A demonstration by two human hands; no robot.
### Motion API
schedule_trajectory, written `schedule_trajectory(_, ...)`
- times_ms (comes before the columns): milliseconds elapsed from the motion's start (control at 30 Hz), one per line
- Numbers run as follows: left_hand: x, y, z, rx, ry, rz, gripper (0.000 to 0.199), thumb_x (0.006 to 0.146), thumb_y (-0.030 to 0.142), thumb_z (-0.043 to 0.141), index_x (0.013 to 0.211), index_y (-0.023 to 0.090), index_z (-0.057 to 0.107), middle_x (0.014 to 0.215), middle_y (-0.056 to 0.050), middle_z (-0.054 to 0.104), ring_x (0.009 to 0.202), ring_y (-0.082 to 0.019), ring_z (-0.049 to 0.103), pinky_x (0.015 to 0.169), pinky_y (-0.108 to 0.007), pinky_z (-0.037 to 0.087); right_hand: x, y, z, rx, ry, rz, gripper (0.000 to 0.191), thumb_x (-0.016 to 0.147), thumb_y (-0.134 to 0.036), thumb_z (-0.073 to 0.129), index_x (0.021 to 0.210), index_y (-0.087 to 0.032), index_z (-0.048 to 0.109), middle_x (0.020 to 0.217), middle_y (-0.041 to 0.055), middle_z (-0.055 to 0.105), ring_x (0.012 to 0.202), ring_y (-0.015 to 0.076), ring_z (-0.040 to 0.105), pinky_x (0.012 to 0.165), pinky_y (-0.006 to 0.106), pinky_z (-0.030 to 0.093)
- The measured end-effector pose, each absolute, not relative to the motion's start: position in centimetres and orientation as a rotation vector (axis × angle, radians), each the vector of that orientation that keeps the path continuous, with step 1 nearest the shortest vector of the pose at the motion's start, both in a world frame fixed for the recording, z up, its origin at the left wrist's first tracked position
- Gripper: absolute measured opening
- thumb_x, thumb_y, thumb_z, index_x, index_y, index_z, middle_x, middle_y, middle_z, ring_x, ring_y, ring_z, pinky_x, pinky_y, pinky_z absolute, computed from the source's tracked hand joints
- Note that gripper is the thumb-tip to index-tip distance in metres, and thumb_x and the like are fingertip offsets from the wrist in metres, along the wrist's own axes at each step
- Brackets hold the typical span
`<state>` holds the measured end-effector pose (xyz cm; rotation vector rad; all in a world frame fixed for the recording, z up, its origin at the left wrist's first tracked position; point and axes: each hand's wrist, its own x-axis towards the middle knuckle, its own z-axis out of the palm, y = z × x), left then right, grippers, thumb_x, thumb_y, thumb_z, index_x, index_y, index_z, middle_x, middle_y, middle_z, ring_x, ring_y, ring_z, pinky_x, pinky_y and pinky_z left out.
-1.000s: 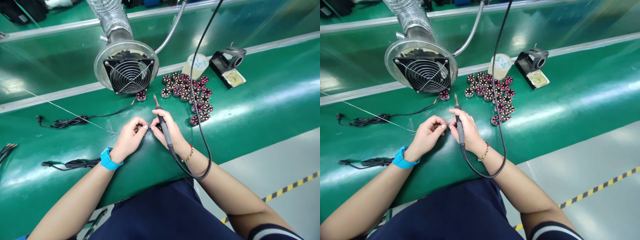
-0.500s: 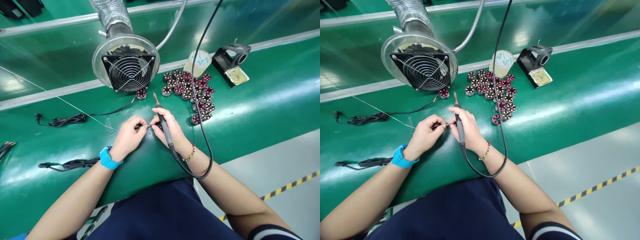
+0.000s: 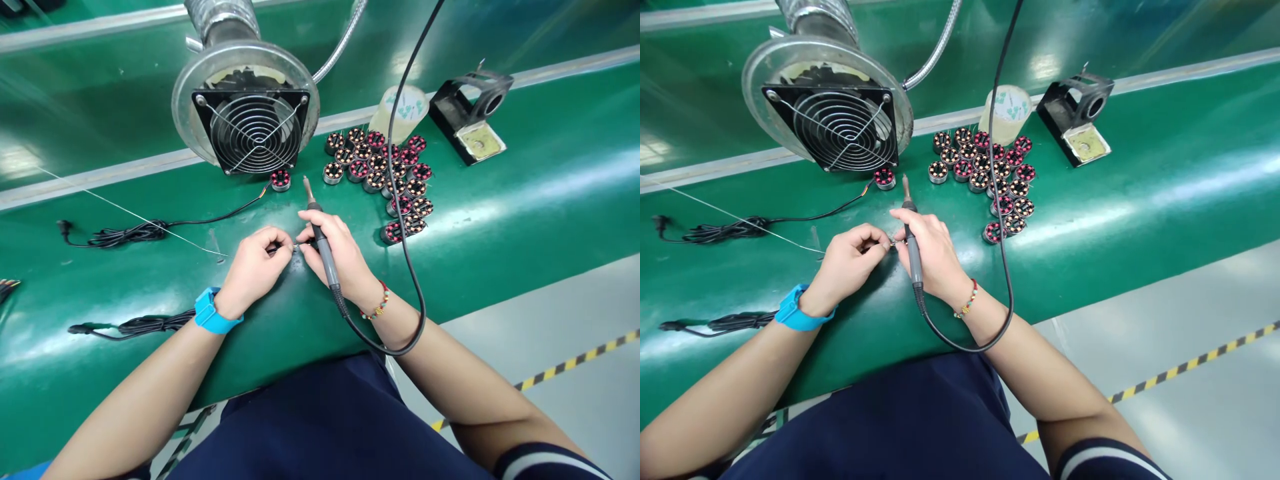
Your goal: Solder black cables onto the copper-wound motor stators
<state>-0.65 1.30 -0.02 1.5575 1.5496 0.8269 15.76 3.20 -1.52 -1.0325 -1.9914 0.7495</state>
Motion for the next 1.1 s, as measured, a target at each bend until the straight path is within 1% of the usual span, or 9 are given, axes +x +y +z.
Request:
schedule_trajectory(100, -0.6, 1.2, 0.0, 1.561, 1.564, 0.827, 0.011, 0.074, 0.013, 0.051, 0.070, 0.016, 0.061, 0.072, 0.002, 0.060, 0.065, -0.010, 0.051, 0.064, -0.023, 0.039, 16.5, 2.7, -0.3, -1.079, -1.877, 0.803, 0.038, 0.089, -0.015, 0.052, 0.126, -0.023, 0.050, 0.094, 0.0007, 0.071, 0.101, 0.0217, 0.061, 0.095, 0.041, 0.044)
schedule_trajectory(167, -0.5, 1.1, 0.0, 1.581, 1.570, 0.823, 0.012, 0.074, 0.012, 0.051, 0.070, 0.016, 0.061, 0.073, 0.001, 0.060, 0.066, -0.010, 0.051, 0.064, -0.023, 0.040, 17.1, 1.9, 0.6, -1.097, -1.808, 0.842, 0.034, 0.094, -0.020, 0.050, 0.127, -0.025, 0.051, 0.094, 0.0001, 0.071, 0.096, 0.0195, 0.064, 0.094, 0.039, 0.047)
schedule_trajectory(233, -0.3, 1.0, 0.1, 1.604, 1.578, 0.818, 0.012, 0.074, 0.011, 0.051, 0.069, 0.016, 0.061, 0.074, 0.001, 0.060, 0.068, -0.011, 0.052, 0.065, -0.023, 0.040, 17.7, 0.9, 1.0, -1.076, -1.759, 0.844, 0.031, 0.094, -0.023, 0.053, 0.125, -0.026, 0.054, 0.097, 0.0010, 0.070, 0.090, 0.0179, 0.066, 0.088, 0.036, 0.051)
schedule_trajectory(333, -0.1, 0.9, 0.1, 1.606, 1.609, 0.804, 0.011, 0.074, 0.011, 0.052, 0.068, 0.017, 0.060, 0.073, 0.001, 0.059, 0.068, -0.011, 0.052, 0.064, -0.023, 0.040, 18.3, -0.7, 0.6, -1.047, -1.715, 0.776, 0.027, 0.091, -0.021, 0.060, 0.117, -0.026, 0.059, 0.097, 0.0016, 0.068, 0.081, 0.0158, 0.064, 0.078, 0.032, 0.054)
schedule_trajectory(433, 0.0, 0.9, 0.1, 1.596, 1.630, 0.806, 0.011, 0.074, 0.011, 0.052, 0.067, 0.017, 0.059, 0.072, 0.001, 0.059, 0.068, -0.011, 0.053, 0.064, -0.024, 0.040, 18.6, -1.8, -0.4, -1.035, -1.703, 0.680, 0.024, 0.086, -0.018, 0.063, 0.109, -0.025, 0.060, 0.093, 0.0011, 0.068, 0.074, 0.0147, 0.063, 0.070, 0.029, 0.054)
schedule_trajectory(633, -0.1, 0.9, 0.1, 1.574, 1.636, 0.806, 0.012, 0.075, 0.012, 0.052, 0.067, 0.016, 0.059, 0.072, 0.001, 0.059, 0.065, -0.010, 0.052, 0.062, -0.023, 0.039, 18.9, -1.8, -0.6, -0.996, -1.708, 0.619, 0.013, 0.083, -0.017, 0.059, 0.094, -0.024, 0.061, 0.076, -0.0019, 0.067, 0.056, 0.0106, 0.061, 0.055, 0.023, 0.052)
schedule_trajectory(767, -0.2, 1.0, -0.1, 1.572, 1.635, 0.814, 0.011, 0.073, 0.011, 0.052, 0.066, 0.016, 0.059, 0.071, 0.002, 0.059, 0.064, -0.010, 0.050, 0.061, -0.023, 0.038, 18.8, -1.6, -0.4, -1.023, -1.712, 0.628, 0.012, 0.083, -0.016, 0.058, 0.092, -0.023, 0.061, 0.073, -0.0026, 0.066, 0.054, 0.0100, 0.061, 0.053, 0.022, 0.051)
schedule_trajectory(933, -0.1, 1.1, -0.2, 1.538, 1.641, 0.811, 0.011, 0.073, 0.012, 0.053, 0.067, 0.016, 0.060, 0.070, 0.002, 0.059, 0.063, -0.010, 0.050, 0.061, -0.024, 0.038, 18.7, -1.6, -0.5, -1.022, -1.727, 0.654, 0.013, 0.083, -0.016, 0.058, 0.093, -0.023, 0.060, 0.075, -0.0030, 0.068, 0.052, 0.0084, 0.060, 0.053, 0.020, 0.050)
schedule_trajectory(1100, -0.1, 1.1, 0.0, 1.530, 1.641, 0.815, 0.011, 0.074, 0.013, 0.053, 0.066, 0.017, 0.060, 0.070, 0.002, 0.058, 0.063, -0.010, 0.050, 0.061, -0.024, 0.038, 18.7, -1.6, -0.6, -1.020, -1.731, 0.658, 0.013, 0.084, -0.017, 0.058, 0.094, -0.024, 0.060, 0.076, -0.0029, 0.068, 0.052, 0.0089, 0.060, 0.053, 0.021, 0.050)
